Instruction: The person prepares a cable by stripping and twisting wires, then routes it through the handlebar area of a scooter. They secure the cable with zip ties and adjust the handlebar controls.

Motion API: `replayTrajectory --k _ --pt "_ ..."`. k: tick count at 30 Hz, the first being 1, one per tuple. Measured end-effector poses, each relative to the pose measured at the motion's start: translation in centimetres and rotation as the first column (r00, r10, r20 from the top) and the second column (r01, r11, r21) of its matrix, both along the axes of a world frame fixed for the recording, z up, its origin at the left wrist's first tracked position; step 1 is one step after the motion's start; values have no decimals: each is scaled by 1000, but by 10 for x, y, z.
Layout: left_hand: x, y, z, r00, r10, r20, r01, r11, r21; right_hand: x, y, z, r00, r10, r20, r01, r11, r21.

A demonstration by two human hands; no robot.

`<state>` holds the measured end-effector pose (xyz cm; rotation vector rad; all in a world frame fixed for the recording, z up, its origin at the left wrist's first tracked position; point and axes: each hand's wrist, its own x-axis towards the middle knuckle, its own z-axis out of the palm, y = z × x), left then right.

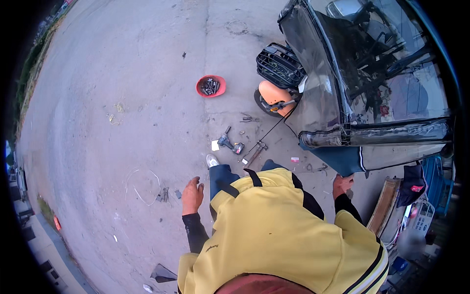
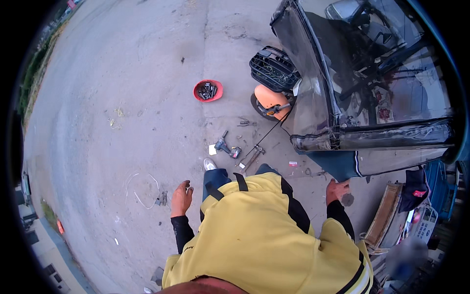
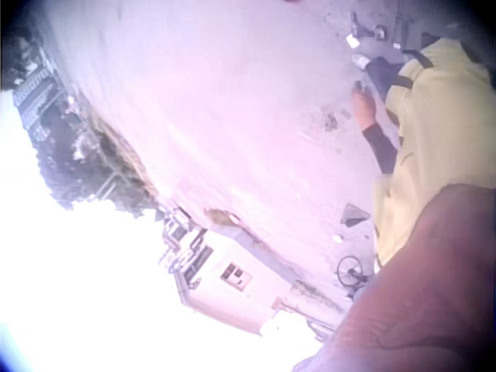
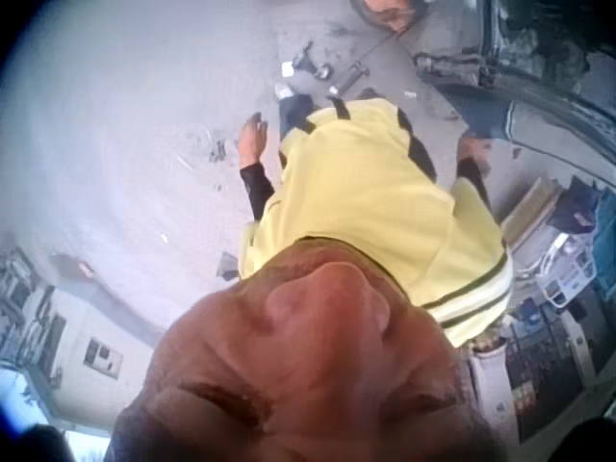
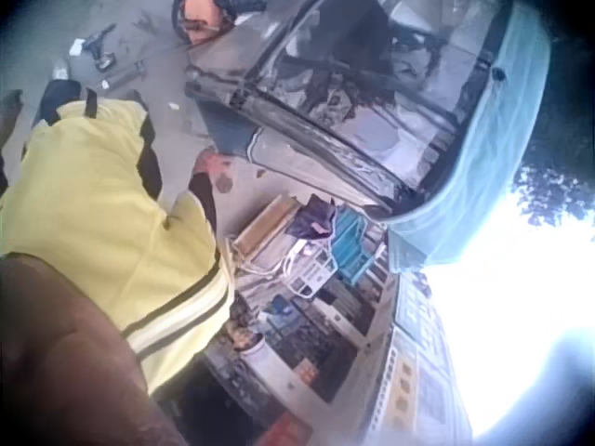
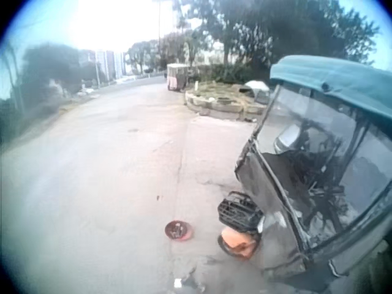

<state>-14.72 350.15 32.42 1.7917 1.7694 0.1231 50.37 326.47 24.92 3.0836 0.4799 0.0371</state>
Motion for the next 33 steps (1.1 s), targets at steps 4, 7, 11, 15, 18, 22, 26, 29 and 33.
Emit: replayTrajectory --k 4,7,11,15,18,22,26,29,33 --pt "-77 78 7 986 -139 -92 137 990 -32 -143 13 -6 696 -78 -714 473 798 374" --pt "-94 118 -3 898 -384 -213 339 914 -222 -236 12 -14 602 103 -792 368 844 389" --pt "-48 159 -28 826 -552 -113 511 819 -263 -292 4 -34 516 361 -777 151 855 497" --pt "29 197 -40 709 -699 -90 642 693 -328 -305 12 -66 420 437 -795 278 773 571" --pt "61 225 -43 613 -790 -28 726 576 -376 -291 29 -87 371 370 -852 44 909 414" --pt "75 264 -49 488 -870 -76 774 471 -423 -295 47 -95 387 395 -833 -158 919 362" --pt "96 313 -76 370 -929 13 836 327 -441 -319 72 -95 353 242 -904 10 965 262" --pt "128 363 -107 186 -981 50 856 137 -499 -350 112 -93 385 199 -901 -19 978 208" --pt "173 458 -131 -91 -995 34 832 -95 -547 -420 185 -79 401 33 -916 292 943 162"
